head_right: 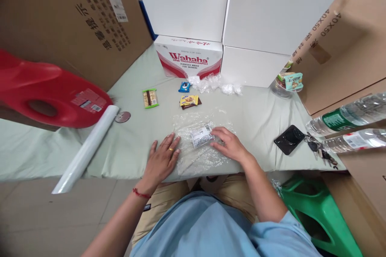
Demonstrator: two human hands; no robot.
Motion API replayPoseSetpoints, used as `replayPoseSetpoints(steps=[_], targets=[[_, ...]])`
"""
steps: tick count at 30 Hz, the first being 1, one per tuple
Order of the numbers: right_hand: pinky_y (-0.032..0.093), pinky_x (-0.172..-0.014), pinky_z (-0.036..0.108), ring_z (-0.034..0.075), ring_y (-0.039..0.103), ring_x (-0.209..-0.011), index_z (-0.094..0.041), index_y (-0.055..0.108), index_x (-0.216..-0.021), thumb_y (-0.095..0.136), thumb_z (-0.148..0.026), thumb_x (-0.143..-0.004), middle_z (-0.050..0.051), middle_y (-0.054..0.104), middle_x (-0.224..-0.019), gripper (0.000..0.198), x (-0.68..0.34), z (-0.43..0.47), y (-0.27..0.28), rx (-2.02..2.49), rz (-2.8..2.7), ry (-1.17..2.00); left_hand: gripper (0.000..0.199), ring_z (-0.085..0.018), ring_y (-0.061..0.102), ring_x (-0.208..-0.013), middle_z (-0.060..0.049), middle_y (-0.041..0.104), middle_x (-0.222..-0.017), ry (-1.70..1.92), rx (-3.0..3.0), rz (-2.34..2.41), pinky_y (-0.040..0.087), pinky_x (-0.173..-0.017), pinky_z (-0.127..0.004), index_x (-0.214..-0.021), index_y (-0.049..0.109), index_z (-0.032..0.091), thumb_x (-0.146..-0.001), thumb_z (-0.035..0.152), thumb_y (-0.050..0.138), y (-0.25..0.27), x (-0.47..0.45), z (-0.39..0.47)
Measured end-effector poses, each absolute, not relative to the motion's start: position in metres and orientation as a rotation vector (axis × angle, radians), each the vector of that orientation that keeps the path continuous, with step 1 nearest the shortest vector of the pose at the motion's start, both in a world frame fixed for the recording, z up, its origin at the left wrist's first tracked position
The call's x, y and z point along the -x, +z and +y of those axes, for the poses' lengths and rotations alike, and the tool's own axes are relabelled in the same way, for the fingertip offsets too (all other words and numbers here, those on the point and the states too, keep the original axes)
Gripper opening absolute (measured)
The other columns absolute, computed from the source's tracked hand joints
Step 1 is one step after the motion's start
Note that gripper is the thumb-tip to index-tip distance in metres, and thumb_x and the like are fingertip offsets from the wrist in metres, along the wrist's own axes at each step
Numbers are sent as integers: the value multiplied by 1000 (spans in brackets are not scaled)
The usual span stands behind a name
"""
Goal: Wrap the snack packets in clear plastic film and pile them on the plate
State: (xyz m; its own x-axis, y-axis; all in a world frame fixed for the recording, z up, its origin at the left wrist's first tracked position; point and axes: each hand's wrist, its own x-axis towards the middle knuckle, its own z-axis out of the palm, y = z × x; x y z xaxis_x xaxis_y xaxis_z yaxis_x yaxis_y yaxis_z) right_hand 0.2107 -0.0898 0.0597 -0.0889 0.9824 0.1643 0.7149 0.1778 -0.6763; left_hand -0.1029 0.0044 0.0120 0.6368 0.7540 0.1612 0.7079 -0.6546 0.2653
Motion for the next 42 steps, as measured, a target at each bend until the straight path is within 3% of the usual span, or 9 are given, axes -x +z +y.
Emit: replayPoseSetpoints(steps=[6,11,15,20,25,30,33,37,42], targets=[[45,-119,63,36,49,-144,-35,59,-152,76,-50,-94,14,55,-156,62,-226,-162,34,1727,-1836,442,48,-33,47,-153,-19,54,-160,857,-2564,1266,43,-122,-56,-152,55,21,-105,30,48,11,113,-3],[43,-122,61,35,46,-148,-34,61,-150,74,-49,-96,13,53,-158,58,-226,-176,28,1713,-1813,441,50,-29,49,-152,-14,60,-155,656,-2667,726,33,-130,-57,-151,53,25,-101,30,55,20,126,-21],[51,-113,56,31,60,-132,-29,78,-116,61,-37,-104,12,70,-135,22,-234,-164,34,1659,-1882,532,32,-29,52,-150,-13,63,-154,407,-2691,635,32,-129,-57,-131,67,25,-103,35,56,17,127,-23],[57,-101,45,26,68,-112,-25,77,-104,51,-36,-108,10,77,-110,28,-245,-137,57,1548,-1921,619,27,-25,63,-139,-9,75,-137,387,-2450,667,40,-124,-53,-105,73,26,-107,35,48,26,126,-4],[56,-90,37,23,72,-95,-24,78,-104,55,-41,-104,8,79,-102,28,-253,-88,84,1580,-1871,685,37,-24,74,-107,-7,81,-114,420,-2029,930,57,-96,-36,-105,74,24,-103,53,51,53,113,32],[52,-78,30,20,69,-82,-21,78,-102,59,-36,-99,3,76,-89,24,-262,-35,81,1760,-1706,768,41,-17,60,-70,0,70,-75,444,-1925,1143,46,-68,-28,-87,69,21,-95,57,51,58,88,70],[52,-88,35,25,67,-95,-21,79,-104,60,-21,-96,8,76,-101,21,-260,-20,76,2006,-1736,563,38,-16,51,-60,3,57,-61,421,-1958,1278,37,-60,-27,-79,64,21,-92,54,51,53,76,81],[48,-105,47,34,56,-121,-22,80,-116,56,-21,-101,14,68,-125,28,-233,-26,86,2020,-1751,114,36,-16,52,-61,3,57,-61,412,-1973,1332,36,-61,-28,-78,64,22,-91,53,53,50,67,86],[53,-100,40,26,62,-116,-30,79,-124,53,-28,-107,10,67,-129,31,-184,-29,85,1558,-2054,474,33,-19,59,-71,-1,67,-78,533,-1841,1430,46,-68,-31,-92,68,20,-92,49,53,48,68,93]])
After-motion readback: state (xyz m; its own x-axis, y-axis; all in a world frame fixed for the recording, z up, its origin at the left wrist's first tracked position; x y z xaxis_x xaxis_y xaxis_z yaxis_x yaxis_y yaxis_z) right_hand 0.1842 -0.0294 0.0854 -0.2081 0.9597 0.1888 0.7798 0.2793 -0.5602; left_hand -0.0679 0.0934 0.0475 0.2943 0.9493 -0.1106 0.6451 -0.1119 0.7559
